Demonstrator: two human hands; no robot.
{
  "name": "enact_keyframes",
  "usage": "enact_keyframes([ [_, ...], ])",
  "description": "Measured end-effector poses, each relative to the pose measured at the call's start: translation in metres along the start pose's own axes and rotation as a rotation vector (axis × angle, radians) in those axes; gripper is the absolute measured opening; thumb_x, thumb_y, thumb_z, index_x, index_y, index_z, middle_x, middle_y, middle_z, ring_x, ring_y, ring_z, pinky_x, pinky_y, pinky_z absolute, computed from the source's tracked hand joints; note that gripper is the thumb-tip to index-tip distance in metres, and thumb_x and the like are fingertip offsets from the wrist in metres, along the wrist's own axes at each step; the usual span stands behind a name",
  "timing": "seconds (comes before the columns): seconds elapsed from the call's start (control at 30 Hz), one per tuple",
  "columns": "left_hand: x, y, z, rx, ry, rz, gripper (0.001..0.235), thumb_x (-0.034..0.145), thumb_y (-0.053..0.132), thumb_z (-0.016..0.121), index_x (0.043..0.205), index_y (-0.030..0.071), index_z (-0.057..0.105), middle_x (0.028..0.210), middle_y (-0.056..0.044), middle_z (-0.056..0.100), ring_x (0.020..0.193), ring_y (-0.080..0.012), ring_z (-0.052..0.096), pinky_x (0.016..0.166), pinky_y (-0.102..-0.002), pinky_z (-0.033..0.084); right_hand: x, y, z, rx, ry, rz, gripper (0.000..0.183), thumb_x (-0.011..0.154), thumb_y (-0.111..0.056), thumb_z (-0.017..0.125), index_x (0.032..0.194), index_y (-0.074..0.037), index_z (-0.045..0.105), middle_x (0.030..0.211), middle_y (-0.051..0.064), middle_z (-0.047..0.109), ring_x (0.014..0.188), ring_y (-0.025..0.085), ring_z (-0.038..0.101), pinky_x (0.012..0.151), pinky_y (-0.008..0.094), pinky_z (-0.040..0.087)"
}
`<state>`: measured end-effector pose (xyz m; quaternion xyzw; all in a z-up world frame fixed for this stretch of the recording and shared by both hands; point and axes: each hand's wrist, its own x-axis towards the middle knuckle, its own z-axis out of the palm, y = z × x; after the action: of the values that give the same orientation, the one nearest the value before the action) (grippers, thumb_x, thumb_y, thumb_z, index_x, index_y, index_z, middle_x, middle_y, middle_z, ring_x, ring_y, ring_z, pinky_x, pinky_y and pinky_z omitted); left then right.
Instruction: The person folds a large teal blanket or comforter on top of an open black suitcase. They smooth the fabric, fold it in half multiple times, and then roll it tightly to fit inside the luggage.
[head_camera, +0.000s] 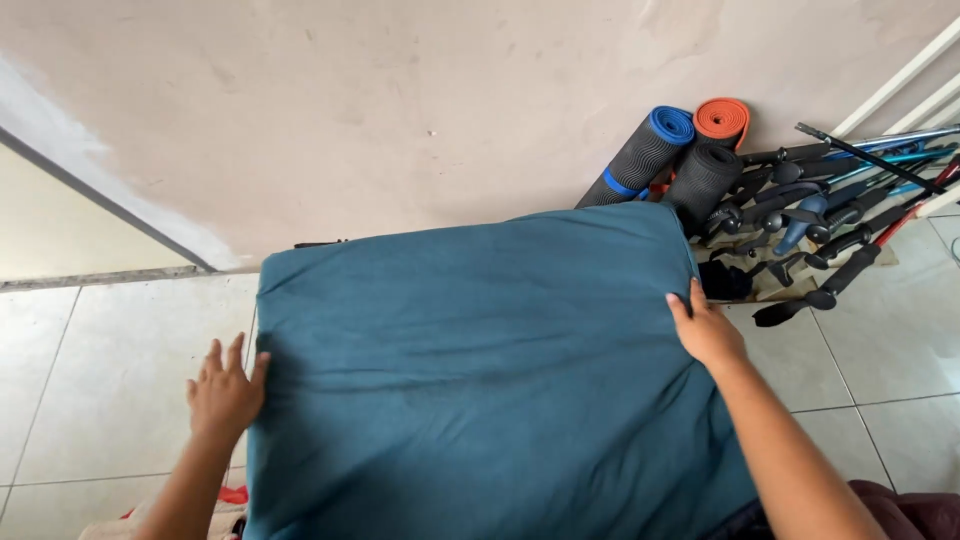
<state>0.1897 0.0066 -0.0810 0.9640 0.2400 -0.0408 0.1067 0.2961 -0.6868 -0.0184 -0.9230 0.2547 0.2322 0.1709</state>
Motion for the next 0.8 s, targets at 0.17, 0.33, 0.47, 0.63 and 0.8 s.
enact_keyframes([
  [0.17,-0.123,-0.008,0.012,-0.154,-0.239,0.201,0.080,0.091,0.060,0.055,0.162,0.035,0.029,0.171,-0.013,0.022,0.153,-0.0401,0.025,0.121,-0.054,0.027,-0.084,0.048,-0.001,-0.041,-0.134,0.041,0.085,0.096,-0.072,0.017,0.171,-0.033,0.005,0.164,0.009,0.040,0.137,0.038,0.055,0.100,0.052,0.053],
  [0.33,-0.211,-0.031,-0.010,-0.108,-0.486,-0.008,0.098,0.083,0.069,0.064,0.165,0.044,0.017,0.176,-0.004,0.011,0.162,-0.0257,0.016,0.129,-0.047,0.022,-0.155,0.114,0.003,-0.062,-0.247,0.113,0.104,0.087,-0.083,0.030,0.171,-0.030,-0.002,0.076,0.012,0.062,0.055,0.026,0.052,0.051,0.035,0.032],
  [0.47,-0.232,-0.087,0.006,0.164,-0.777,-0.065,0.111,0.071,0.081,0.079,0.158,0.052,0.016,0.172,-0.010,-0.002,0.161,-0.0302,0.013,0.133,-0.039,0.019,-0.196,0.157,0.006,0.125,-0.267,0.136,0.110,0.076,-0.067,0.070,0.164,-0.021,0.023,0.160,0.007,0.049,0.142,0.034,0.055,0.111,0.046,0.049],
  [0.63,-0.242,-0.067,-0.047,0.702,-1.092,0.081,0.085,0.075,0.106,0.050,0.149,0.087,0.013,0.176,0.004,0.001,0.158,-0.0163,0.035,0.124,-0.024,0.038,-0.196,0.201,0.019,0.079,-0.185,0.122,0.099,0.070,-0.062,0.075,0.154,-0.018,0.047,0.153,0.010,0.060,0.137,0.033,0.061,0.110,0.041,0.047],
  [0.8,-0.259,-0.038,-0.073,0.391,-0.948,-0.188,0.122,0.068,0.103,0.058,0.164,0.041,0.017,0.166,0.008,0.047,0.150,-0.0216,0.054,0.127,-0.038,0.044,-0.222,0.189,-0.003,0.150,-0.235,0.096,0.069,0.080,-0.038,0.070,0.141,-0.011,0.053,0.131,0.012,0.070,0.113,0.029,0.069,0.089,0.039,0.053],
])
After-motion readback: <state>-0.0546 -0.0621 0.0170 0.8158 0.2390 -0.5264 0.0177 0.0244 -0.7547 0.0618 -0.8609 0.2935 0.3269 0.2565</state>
